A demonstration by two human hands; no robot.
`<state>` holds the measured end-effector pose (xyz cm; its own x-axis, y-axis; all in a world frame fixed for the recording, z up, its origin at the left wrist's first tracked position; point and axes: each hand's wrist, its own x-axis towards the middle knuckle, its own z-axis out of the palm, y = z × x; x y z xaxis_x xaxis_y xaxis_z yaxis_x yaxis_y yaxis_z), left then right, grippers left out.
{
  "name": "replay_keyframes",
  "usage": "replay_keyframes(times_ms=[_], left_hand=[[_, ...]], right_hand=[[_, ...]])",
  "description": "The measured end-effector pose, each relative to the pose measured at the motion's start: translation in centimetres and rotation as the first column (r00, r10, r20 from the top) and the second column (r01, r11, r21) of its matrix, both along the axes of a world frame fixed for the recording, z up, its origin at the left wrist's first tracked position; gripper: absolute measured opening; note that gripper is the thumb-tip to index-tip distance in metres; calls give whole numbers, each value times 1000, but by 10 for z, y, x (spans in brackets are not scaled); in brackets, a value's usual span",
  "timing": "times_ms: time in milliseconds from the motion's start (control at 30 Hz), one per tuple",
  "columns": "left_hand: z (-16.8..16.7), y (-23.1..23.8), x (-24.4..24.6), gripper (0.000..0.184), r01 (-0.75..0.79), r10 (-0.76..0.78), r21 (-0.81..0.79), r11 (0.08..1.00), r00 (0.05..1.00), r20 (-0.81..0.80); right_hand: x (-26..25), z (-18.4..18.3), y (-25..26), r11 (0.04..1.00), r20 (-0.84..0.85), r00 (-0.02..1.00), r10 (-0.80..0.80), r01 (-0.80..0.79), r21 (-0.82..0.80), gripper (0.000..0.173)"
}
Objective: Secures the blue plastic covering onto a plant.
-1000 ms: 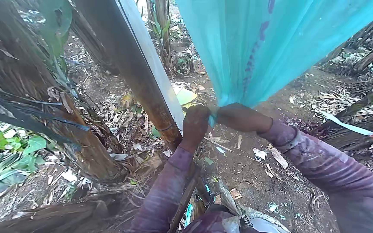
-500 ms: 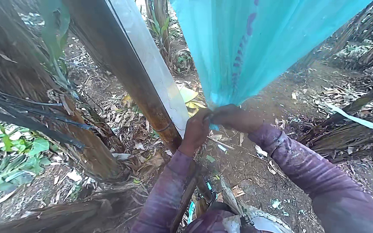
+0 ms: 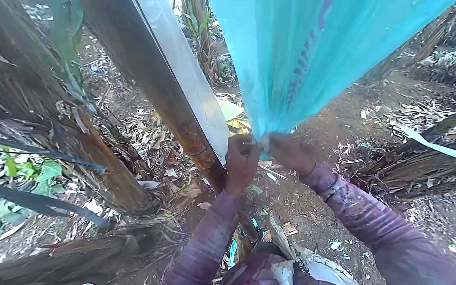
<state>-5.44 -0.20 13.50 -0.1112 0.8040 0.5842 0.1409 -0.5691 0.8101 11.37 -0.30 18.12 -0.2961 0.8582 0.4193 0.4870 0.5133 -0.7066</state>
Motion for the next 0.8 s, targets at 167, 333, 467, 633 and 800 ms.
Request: replay_keyframes(times_ms=[167, 333, 467, 633, 800], left_hand=[[-13, 4, 1, 16, -44, 142, 340, 939, 953, -270], [-20, 5, -2, 8, -35, 141, 284, 958, 921, -363], [-9, -3, -11, 6, 28, 42, 158, 987, 903, -427], [-5, -9, -14, 6, 50, -33, 37, 998, 928, -371], [-7, -1, -24, 20, 140, -196, -175, 975, 910, -366]], right_hand=[[5, -19, 8, 867, -538, 843, 23, -285, -410, 14], [6, -30, 8, 907, -535, 845, 1, -226, -355, 8], [6, -29, 3, 939, -455, 890, 42, -191, -287, 6], [2, -28, -3, 945, -430, 898, 89, -212, -248, 12], [2, -36, -1, 949, -437, 899, 15, -151, -277, 13]])
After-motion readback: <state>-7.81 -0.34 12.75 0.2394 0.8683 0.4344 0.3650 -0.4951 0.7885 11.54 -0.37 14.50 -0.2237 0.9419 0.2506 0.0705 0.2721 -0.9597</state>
